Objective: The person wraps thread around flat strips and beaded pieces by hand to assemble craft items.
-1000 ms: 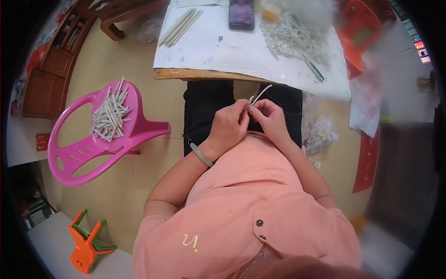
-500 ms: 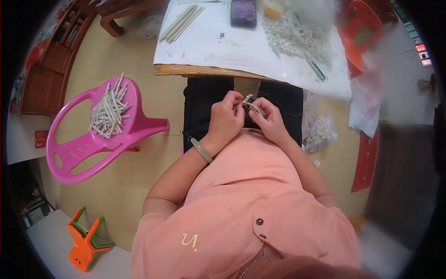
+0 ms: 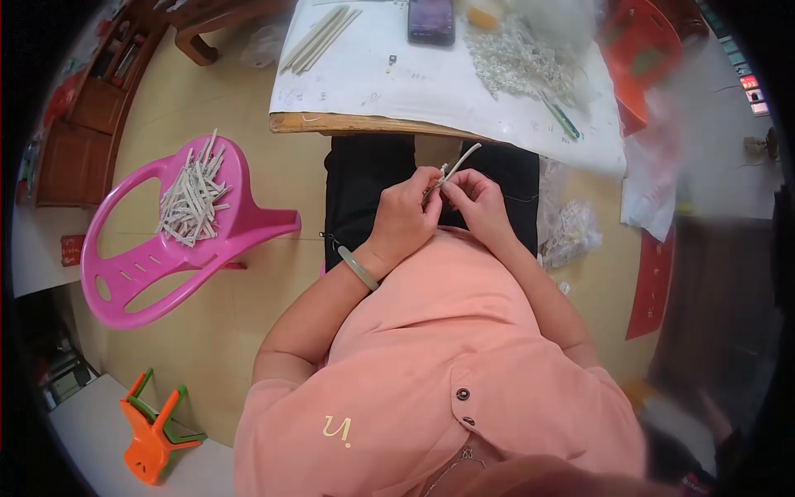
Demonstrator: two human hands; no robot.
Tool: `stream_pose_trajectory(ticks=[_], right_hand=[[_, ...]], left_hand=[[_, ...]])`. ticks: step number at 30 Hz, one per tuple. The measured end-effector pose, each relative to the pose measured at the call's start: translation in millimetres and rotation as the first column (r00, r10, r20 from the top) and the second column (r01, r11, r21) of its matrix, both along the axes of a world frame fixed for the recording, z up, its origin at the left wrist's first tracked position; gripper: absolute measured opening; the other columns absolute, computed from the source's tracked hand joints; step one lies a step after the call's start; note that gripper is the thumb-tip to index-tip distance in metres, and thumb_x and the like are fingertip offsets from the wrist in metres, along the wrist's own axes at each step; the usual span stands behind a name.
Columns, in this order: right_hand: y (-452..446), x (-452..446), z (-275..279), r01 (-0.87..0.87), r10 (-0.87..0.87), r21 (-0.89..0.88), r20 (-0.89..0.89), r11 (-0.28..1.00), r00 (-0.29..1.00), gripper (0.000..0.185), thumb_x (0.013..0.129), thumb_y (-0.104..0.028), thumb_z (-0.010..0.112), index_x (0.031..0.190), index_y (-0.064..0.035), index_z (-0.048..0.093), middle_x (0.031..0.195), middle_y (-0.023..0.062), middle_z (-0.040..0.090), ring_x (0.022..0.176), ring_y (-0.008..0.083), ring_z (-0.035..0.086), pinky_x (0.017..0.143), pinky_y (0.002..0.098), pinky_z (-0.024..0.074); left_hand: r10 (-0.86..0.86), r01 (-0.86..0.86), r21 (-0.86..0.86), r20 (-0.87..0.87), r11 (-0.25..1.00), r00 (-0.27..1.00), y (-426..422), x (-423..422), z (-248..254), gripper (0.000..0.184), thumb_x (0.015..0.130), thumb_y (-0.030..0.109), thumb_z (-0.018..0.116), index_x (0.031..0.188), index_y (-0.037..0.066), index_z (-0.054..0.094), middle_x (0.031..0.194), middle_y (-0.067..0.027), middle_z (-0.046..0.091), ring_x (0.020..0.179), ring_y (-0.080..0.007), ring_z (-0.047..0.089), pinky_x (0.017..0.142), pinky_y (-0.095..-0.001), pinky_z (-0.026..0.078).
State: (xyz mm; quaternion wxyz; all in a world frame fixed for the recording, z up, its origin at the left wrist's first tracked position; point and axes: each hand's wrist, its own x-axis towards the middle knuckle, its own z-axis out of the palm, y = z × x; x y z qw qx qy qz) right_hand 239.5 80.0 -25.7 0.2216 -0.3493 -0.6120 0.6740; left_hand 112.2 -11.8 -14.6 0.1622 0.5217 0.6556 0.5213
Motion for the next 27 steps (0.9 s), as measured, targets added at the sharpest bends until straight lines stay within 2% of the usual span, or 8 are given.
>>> stream_pose_trajectory(ticks=[7, 9, 12, 15, 17, 19, 23, 27], right_hand=[[-4.2, 0.1, 5.0, -0.166, 0.148, 0.173, 0.113, 0.971, 0.983, 0.009, 0.090, -0.011, 0.056, 0.086, -0.0024, 0.055, 0.079, -0.0022, 0.053, 0.068, 0.0033, 0.044, 0.060, 0.0188, 0.0378], [-3.8, 2.9, 9.0, -0.219, 0.213, 0.109, 0.068, 0.970, 0.975, 0.009, 0.090, -0.010, 0.056, 0.086, -0.0035, 0.052, 0.077, -0.0033, 0.050, 0.068, 0.0028, 0.042, 0.059, 0.0187, 0.0365], [-8.2, 2.3, 18.7, -0.284, 0.283, 0.004, -0.045, 0.959, 0.958, 0.009, 0.089, -0.009, 0.055, 0.084, -0.0053, 0.048, 0.074, -0.0050, 0.044, 0.068, 0.0022, 0.039, 0.058, 0.0186, 0.0344], [-8.2, 3.2, 20.7, -0.298, 0.292, -0.048, -0.105, 0.953, 0.951, 0.010, 0.089, -0.007, 0.055, 0.084, -0.0062, 0.047, 0.074, -0.0060, 0.042, 0.066, 0.0019, 0.037, 0.057, 0.0187, 0.0337], [-6.3, 4.9, 20.6, -0.309, 0.302, -0.059, -0.101, 0.949, 0.948, 0.010, 0.088, -0.006, 0.055, 0.083, -0.0063, 0.047, 0.074, -0.0063, 0.042, 0.066, 0.0020, 0.037, 0.057, 0.0187, 0.0337], [-7.3, 7.6, 21.6, -0.386, 0.387, 0.034, -0.110, 0.922, 0.916, 0.009, 0.087, -0.006, 0.056, 0.084, -0.0062, 0.048, 0.075, -0.0064, 0.044, 0.066, 0.0015, 0.039, 0.058, 0.0178, 0.0344], [-10.2, 7.8, 28.7, -0.322, 0.320, -0.014, -0.083, 0.947, 0.944, 0.008, 0.086, -0.007, 0.058, 0.084, -0.0055, 0.051, 0.075, -0.0063, 0.047, 0.067, 0.0009, 0.043, 0.058, 0.0169, 0.0363], [-2.5, 5.1, 18.3, -0.077, 0.079, 0.056, -0.047, 0.995, 0.996, 0.007, 0.086, -0.007, 0.060, 0.085, -0.0041, 0.054, 0.075, -0.0054, 0.051, 0.067, 0.0009, 0.046, 0.060, 0.0165, 0.0389]], left_hand=[[0.046, -0.046, -0.012, -0.002, 0.999, 0.999, 0.1, -1.7, 2.4, 0.019, 0.077, 0.000, 0.059, 0.096, 0.000, 0.056, 0.081, -0.0156, 0.066, 0.075, -0.0268, 0.068, 0.063, -0.0310, 0.053], [0.059, -0.059, -0.018, -0.008, 0.998, 0.998, 0.6, -3.4, 2.7, 0.018, 0.077, 0.000, 0.059, 0.095, 0.000, 0.056, 0.081, -0.0158, 0.066, 0.074, -0.0269, 0.068, 0.062, -0.0308, 0.053], [0.109, -0.109, -0.020, 0.024, 0.994, 0.994, 1.8, -7.3, 5.3, 0.015, 0.077, 0.000, 0.057, 0.091, 0.000, 0.054, 0.078, -0.0184, 0.064, 0.070, -0.0353, 0.064, 0.061, -0.0396, 0.052], [0.120, -0.116, -0.075, 0.043, 0.990, 0.992, 2.0, -9.5, 3.4, 0.014, 0.076, 0.000, 0.056, 0.090, 0.000, 0.054, 0.076, -0.0187, 0.064, 0.070, -0.0352, 0.064, 0.061, -0.0398, 0.051], [0.132, -0.129, -0.108, 0.019, 0.986, 0.991, 2.3, -11.0, 1.0, 0.018, 0.075, 0.001, 0.058, 0.093, -0.002, 0.057, 0.077, -0.0165, 0.065, 0.067, -0.0267, 0.066, 0.059, -0.0309, 0.051], [0.142, -0.140, -0.121, 0.010, 0.983, 0.990, 2.1, -13.3, -0.5, 0.018, 0.075, 0.001, 0.059, 0.092, -0.002, 0.057, 0.077, -0.0162, 0.065, 0.067, -0.0266, 0.066, 0.059, -0.0309, 0.051], [0.154, -0.155, -0.090, -0.016, 0.984, 0.988, 3.2, -14.4, -3.7, 0.017, 0.075, 0.001, 0.059, 0.091, -0.001, 0.057, 0.076, -0.0156, 0.065, 0.067, -0.0262, 0.066, 0.059, -0.0308, 0.051], [0.147, -0.148, -0.053, -0.024, 0.988, 0.989, 2.3, -13.6, -3.4, 0.016, 0.075, 0.001, 0.059, 0.091, -0.001, 0.058, 0.076, -0.0153, 0.065, 0.067, -0.0259, 0.066, 0.059, -0.0307, 0.051]])
